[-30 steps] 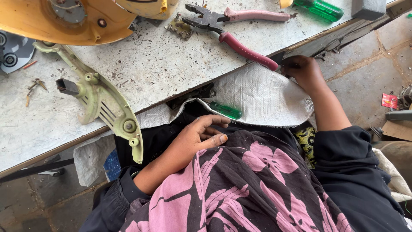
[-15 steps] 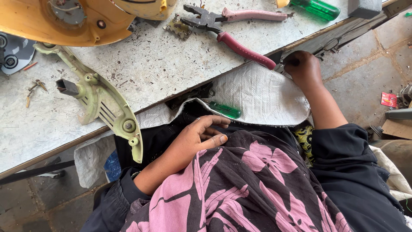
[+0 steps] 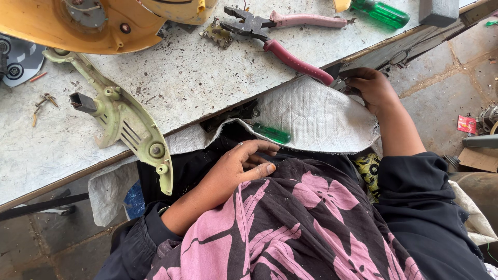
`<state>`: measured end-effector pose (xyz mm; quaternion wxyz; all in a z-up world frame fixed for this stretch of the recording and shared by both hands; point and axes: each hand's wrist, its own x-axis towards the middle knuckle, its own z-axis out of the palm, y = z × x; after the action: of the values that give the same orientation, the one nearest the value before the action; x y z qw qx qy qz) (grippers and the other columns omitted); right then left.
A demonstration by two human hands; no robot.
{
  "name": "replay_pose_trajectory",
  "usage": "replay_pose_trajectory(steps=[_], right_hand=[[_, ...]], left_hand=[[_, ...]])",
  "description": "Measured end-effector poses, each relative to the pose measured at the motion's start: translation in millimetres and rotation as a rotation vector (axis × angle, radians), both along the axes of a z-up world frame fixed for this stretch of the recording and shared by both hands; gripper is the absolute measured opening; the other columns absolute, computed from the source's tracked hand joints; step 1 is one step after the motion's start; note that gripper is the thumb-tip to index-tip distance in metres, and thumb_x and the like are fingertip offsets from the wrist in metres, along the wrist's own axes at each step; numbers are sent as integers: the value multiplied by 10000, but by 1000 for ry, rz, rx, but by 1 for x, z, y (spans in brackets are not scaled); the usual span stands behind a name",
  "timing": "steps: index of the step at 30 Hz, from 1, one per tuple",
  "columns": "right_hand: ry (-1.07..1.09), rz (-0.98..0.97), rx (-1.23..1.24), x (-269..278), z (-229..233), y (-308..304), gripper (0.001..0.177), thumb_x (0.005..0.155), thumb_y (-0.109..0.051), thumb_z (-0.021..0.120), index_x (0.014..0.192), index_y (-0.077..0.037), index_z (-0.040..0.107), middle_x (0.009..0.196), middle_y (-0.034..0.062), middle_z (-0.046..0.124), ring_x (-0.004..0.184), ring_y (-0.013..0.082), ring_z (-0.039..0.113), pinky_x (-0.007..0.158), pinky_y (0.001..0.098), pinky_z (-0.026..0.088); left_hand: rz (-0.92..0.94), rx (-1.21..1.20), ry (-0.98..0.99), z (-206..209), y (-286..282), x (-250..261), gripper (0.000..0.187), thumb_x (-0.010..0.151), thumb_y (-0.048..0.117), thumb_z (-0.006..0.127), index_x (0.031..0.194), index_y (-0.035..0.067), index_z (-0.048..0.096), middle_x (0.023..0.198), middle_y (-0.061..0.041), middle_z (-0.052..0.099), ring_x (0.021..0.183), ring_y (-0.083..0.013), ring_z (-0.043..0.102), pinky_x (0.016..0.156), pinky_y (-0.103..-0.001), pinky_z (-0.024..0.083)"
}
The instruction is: The person disassembles components of a small electronic device, using pliers to pull and cut internal wires and remove parts from a yellow plastic shell and a green handle.
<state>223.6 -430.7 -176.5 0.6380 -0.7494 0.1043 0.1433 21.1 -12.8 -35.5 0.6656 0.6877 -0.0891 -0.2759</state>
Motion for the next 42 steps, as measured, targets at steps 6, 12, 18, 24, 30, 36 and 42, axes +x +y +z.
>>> replay_pose_trajectory(steps=[6, 12, 18, 24, 30, 36, 42], right_hand=[[9, -138, 112, -3, 19, -17, 140, 1010, 10, 581, 1134, 1, 647, 1175, 131, 687, 915, 244, 678, 855, 403, 614], [22, -71, 714, -14, 37, -39, 215, 1010, 6, 476, 1203, -33, 563, 1248, 236, 660, 1112, 377, 671, 1048, 561, 548], [-43, 125, 886, -32, 77, -32, 483, 985, -53, 478, 1456, 41, 530, 1328, 290, 633, 1180, 362, 664, 1104, 520, 528], [-180, 216, 652, -56, 93, -55, 521, 951, 64, 500, 1471, 77, 527, 1270, 242, 662, 1165, 329, 682, 1065, 451, 543], [56, -121, 190, -86, -2, -165, 495, 895, 100, 510, 1385, 51, 558, 1175, 163, 710, 1086, 262, 721, 989, 379, 606], [531, -519, -516, -215, -94, -308, 280, 952, 3, 623, 1231, 15, 646, 1077, 171, 699, 927, 265, 699, 759, 429, 610], [601, -697, -1099, -237, -100, -335, 314, 901, -2, 689, 1214, -25, 692, 1079, 184, 732, 877, 275, 714, 715, 393, 564]], left_hand=[[6, -18, 47, -1, -1, 1, 536, 888, 315, 710, 1345, 53, 611, 1281, -104, 688, 1086, -188, 703, 933, -328, 570], [9, -31, 33, -8, -2, 3, 552, 887, 324, 720, 1347, 38, 615, 1282, -98, 688, 1098, -183, 686, 942, -333, 553], [16, 34, 72, -7, -7, 5, 542, 880, 328, 720, 1336, 46, 640, 1301, -97, 687, 1132, -183, 683, 987, -338, 534], [31, 40, 147, -28, -11, 7, 513, 872, 231, 719, 1339, 44, 620, 1334, -91, 689, 1122, -181, 677, 962, -338, 541], [-66, 6, 175, -69, 0, 11, 528, 883, 75, 669, 1394, 1, 559, 1351, -127, 661, 1145, -192, 657, 948, -330, 532], [-96, 68, 287, -79, 7, 12, 542, 876, 17, 636, 1405, -25, 532, 1367, -135, 655, 1173, -190, 649, 970, -333, 511], [1, 88, 231, -51, -8, 0, 477, 895, 52, 655, 1368, 19, 603, 1286, -113, 691, 1135, -180, 661, 966, -319, 535]])
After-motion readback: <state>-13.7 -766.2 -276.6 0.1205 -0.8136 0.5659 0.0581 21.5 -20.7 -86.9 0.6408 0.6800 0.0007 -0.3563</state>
